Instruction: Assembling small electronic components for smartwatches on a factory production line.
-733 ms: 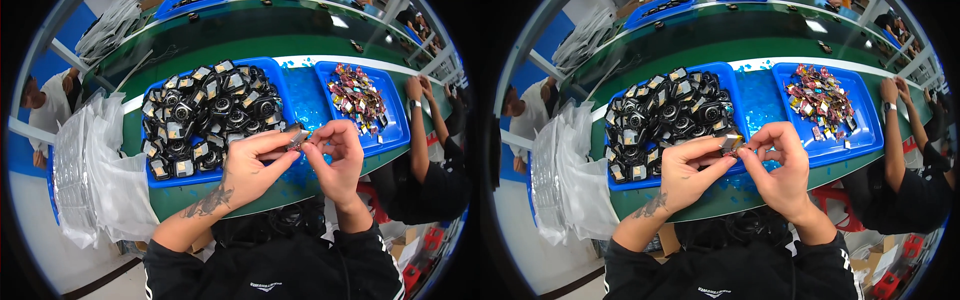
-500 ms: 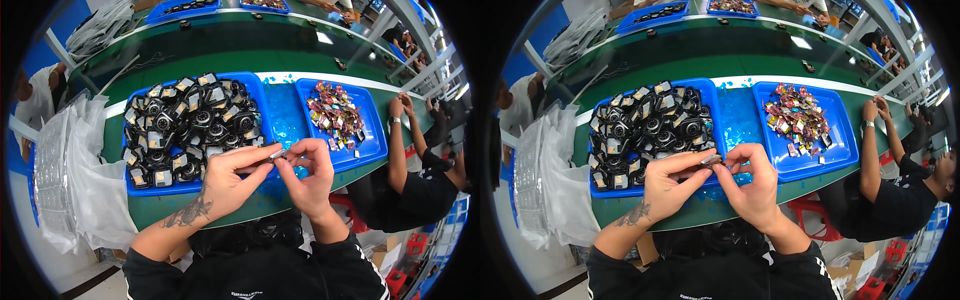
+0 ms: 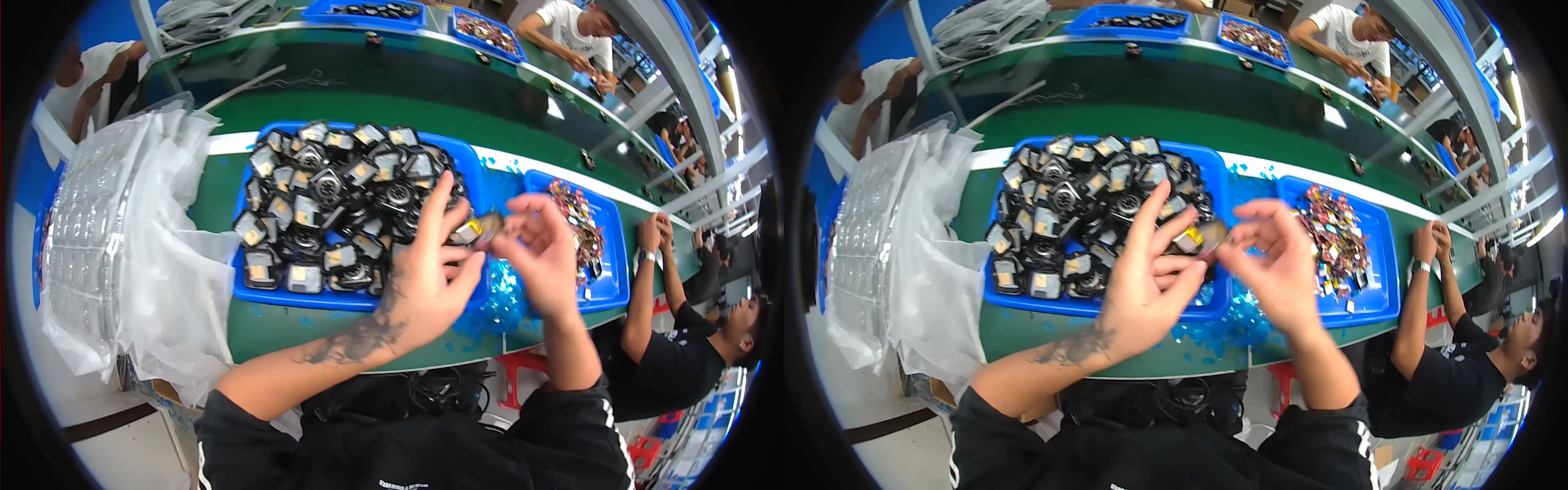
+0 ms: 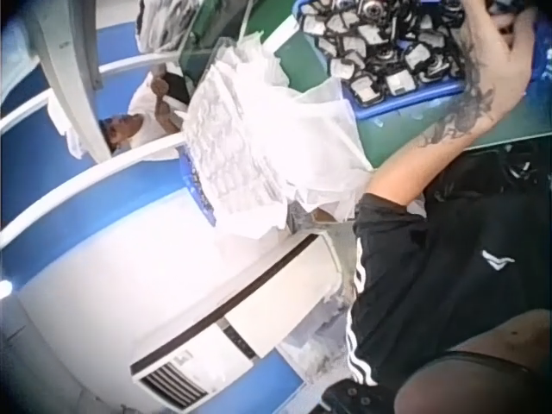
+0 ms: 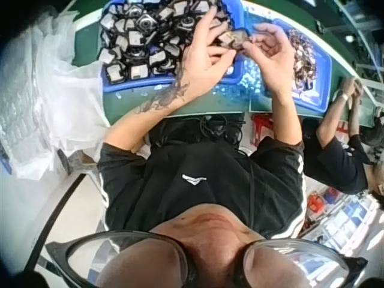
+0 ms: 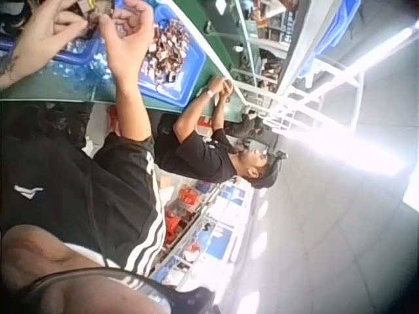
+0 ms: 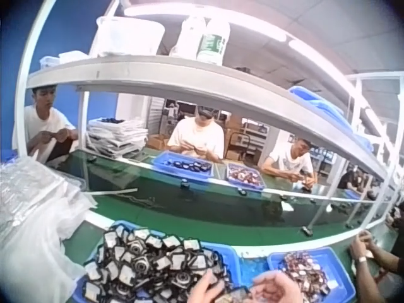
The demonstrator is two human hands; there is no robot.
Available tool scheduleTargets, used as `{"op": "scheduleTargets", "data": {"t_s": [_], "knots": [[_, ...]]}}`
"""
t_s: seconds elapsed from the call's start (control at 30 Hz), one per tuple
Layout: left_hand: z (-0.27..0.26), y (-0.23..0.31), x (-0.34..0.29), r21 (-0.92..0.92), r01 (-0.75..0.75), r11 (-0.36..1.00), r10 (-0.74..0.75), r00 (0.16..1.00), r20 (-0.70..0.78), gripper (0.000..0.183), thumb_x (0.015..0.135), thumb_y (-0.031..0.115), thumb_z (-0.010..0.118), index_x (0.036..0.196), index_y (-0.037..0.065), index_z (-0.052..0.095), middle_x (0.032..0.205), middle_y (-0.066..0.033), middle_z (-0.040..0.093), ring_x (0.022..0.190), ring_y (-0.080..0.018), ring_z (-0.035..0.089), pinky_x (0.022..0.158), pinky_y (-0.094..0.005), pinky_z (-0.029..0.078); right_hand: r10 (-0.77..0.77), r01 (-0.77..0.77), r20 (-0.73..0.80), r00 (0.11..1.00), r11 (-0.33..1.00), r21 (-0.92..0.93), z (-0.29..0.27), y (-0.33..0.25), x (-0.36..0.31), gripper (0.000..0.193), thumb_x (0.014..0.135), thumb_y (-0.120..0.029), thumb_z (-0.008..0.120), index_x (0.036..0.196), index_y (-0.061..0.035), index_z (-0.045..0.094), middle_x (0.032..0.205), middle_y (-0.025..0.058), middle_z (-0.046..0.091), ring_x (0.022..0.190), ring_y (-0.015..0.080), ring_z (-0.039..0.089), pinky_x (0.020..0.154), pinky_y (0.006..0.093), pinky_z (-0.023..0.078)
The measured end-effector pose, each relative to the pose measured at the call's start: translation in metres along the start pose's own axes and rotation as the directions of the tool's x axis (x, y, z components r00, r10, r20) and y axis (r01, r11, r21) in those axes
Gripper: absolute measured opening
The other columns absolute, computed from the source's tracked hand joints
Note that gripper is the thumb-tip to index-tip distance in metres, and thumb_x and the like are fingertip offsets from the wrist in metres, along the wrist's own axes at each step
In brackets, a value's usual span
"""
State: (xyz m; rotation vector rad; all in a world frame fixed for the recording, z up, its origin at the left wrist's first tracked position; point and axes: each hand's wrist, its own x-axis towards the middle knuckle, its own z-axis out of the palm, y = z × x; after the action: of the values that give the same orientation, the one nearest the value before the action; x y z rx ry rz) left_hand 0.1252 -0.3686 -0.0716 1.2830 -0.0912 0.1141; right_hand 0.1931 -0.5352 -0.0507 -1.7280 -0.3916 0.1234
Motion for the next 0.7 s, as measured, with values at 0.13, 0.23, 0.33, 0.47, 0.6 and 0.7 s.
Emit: {"op": "scheduleTargets", "data": {"t_s": [0.13,0.23,0.33,0.47,0.6,0.7], "knots": [[0.0,-0.007,-0.001,0.567,-0.523,0.636,0.552,0.822,0.14,0.065,0.08,0.001,0.067,0.139,-0.001,0.04,0.136,-0.0251,0.047,0.105,-0.0343,0.065,0.081,-0.0359,0.057,0.11,-0.111,-0.017,0.994,0.993,-0.04,-0.017,0.005,0.131,0.048,0.077,-0.006,0.074,0.116,0.0035,0.049,0.09,0.0119,0.07,0.077,0.0135,0.064,0.068,0.0253,0.051],[0.008,-0.009,-0.004,0.583,-0.793,0.176,0.714,0.511,0.479,0.048,0.079,0.005,0.069,0.125,0.008,0.055,0.127,-0.0199,0.057,0.102,-0.0281,0.065,0.075,-0.0321,0.057,0.015,-0.117,-0.22,0.975,0.881,-0.459,-0.061,0.075,0.227,0.055,0.063,-0.005,0.084,0.109,0.0005,0.055,0.085,0.013,0.066,0.068,0.0179,0.062,0.058,0.0307,0.05],[0.012,-0.017,-0.006,0.512,-0.859,-0.018,0.71,0.35,0.611,0.041,0.079,0.008,0.072,0.117,0.015,0.059,0.124,-0.017,0.059,0.093,-0.0223,0.063,0.07,-0.0283,0.056,0.076,-0.229,-0.268,0.96,0.763,-0.604,-0.069,0.12,0.249,0.052,0.057,-0.012,0.09,0.096,-0.0013,0.058,0.078,0.0089,0.063,0.068,0.0181,0.062,0.056,0.0307,0.05],[0.003,-0.018,-0.015,0.495,-0.869,0.009,0.687,0.365,0.628,0.054,0.077,0.002,0.069,0.127,0.016,0.053,0.124,-0.0164,0.058,0.094,-0.021,0.06,0.072,-0.0298,0.055,0.143,-0.235,-0.194,0.97,0.748,-0.62,-0.042,0.104,0.243,0.058,0.053,-0.021,0.091,0.099,-0.0001,0.064,0.098,0.0144,0.066,0.094,0.0282,0.064,0.082,0.0362,0.051],[0.007,-0.016,-0.013,0.457,-0.889,0.026,0.695,0.344,0.631,0.055,0.076,-0.001,0.066,0.127,0.015,0.052,0.124,-0.0163,0.058,0.096,-0.0209,0.06,0.074,-0.0305,0.056,0.099,-0.229,-0.254,0.962,0.797,-0.559,-0.069,0.099,0.244,0.055,0.063,-0.022,0.086,0.108,0.0015,0.064,0.107,0.0177,0.066,0.101,0.0292,0.064,0.085,0.0367,0.05],[0.002,-0.019,-0.01,0.483,-0.874,0.043,0.701,0.371,0.609,0.055,0.076,0.0,0.068,0.127,0.015,0.052,0.123,-0.0162,0.059,0.095,-0.0216,0.061,0.076,-0.0315,0.056,-0.129,0.049,-0.071,0.989,0.741,-0.669,-0.018,0.057,0.233,0.042,0.077,-0.025,0.076,0.108,0.0006,0.066,0.103,0.018,0.068,0.097,0.0279,0.065,0.083,0.0371,0.052]]}}
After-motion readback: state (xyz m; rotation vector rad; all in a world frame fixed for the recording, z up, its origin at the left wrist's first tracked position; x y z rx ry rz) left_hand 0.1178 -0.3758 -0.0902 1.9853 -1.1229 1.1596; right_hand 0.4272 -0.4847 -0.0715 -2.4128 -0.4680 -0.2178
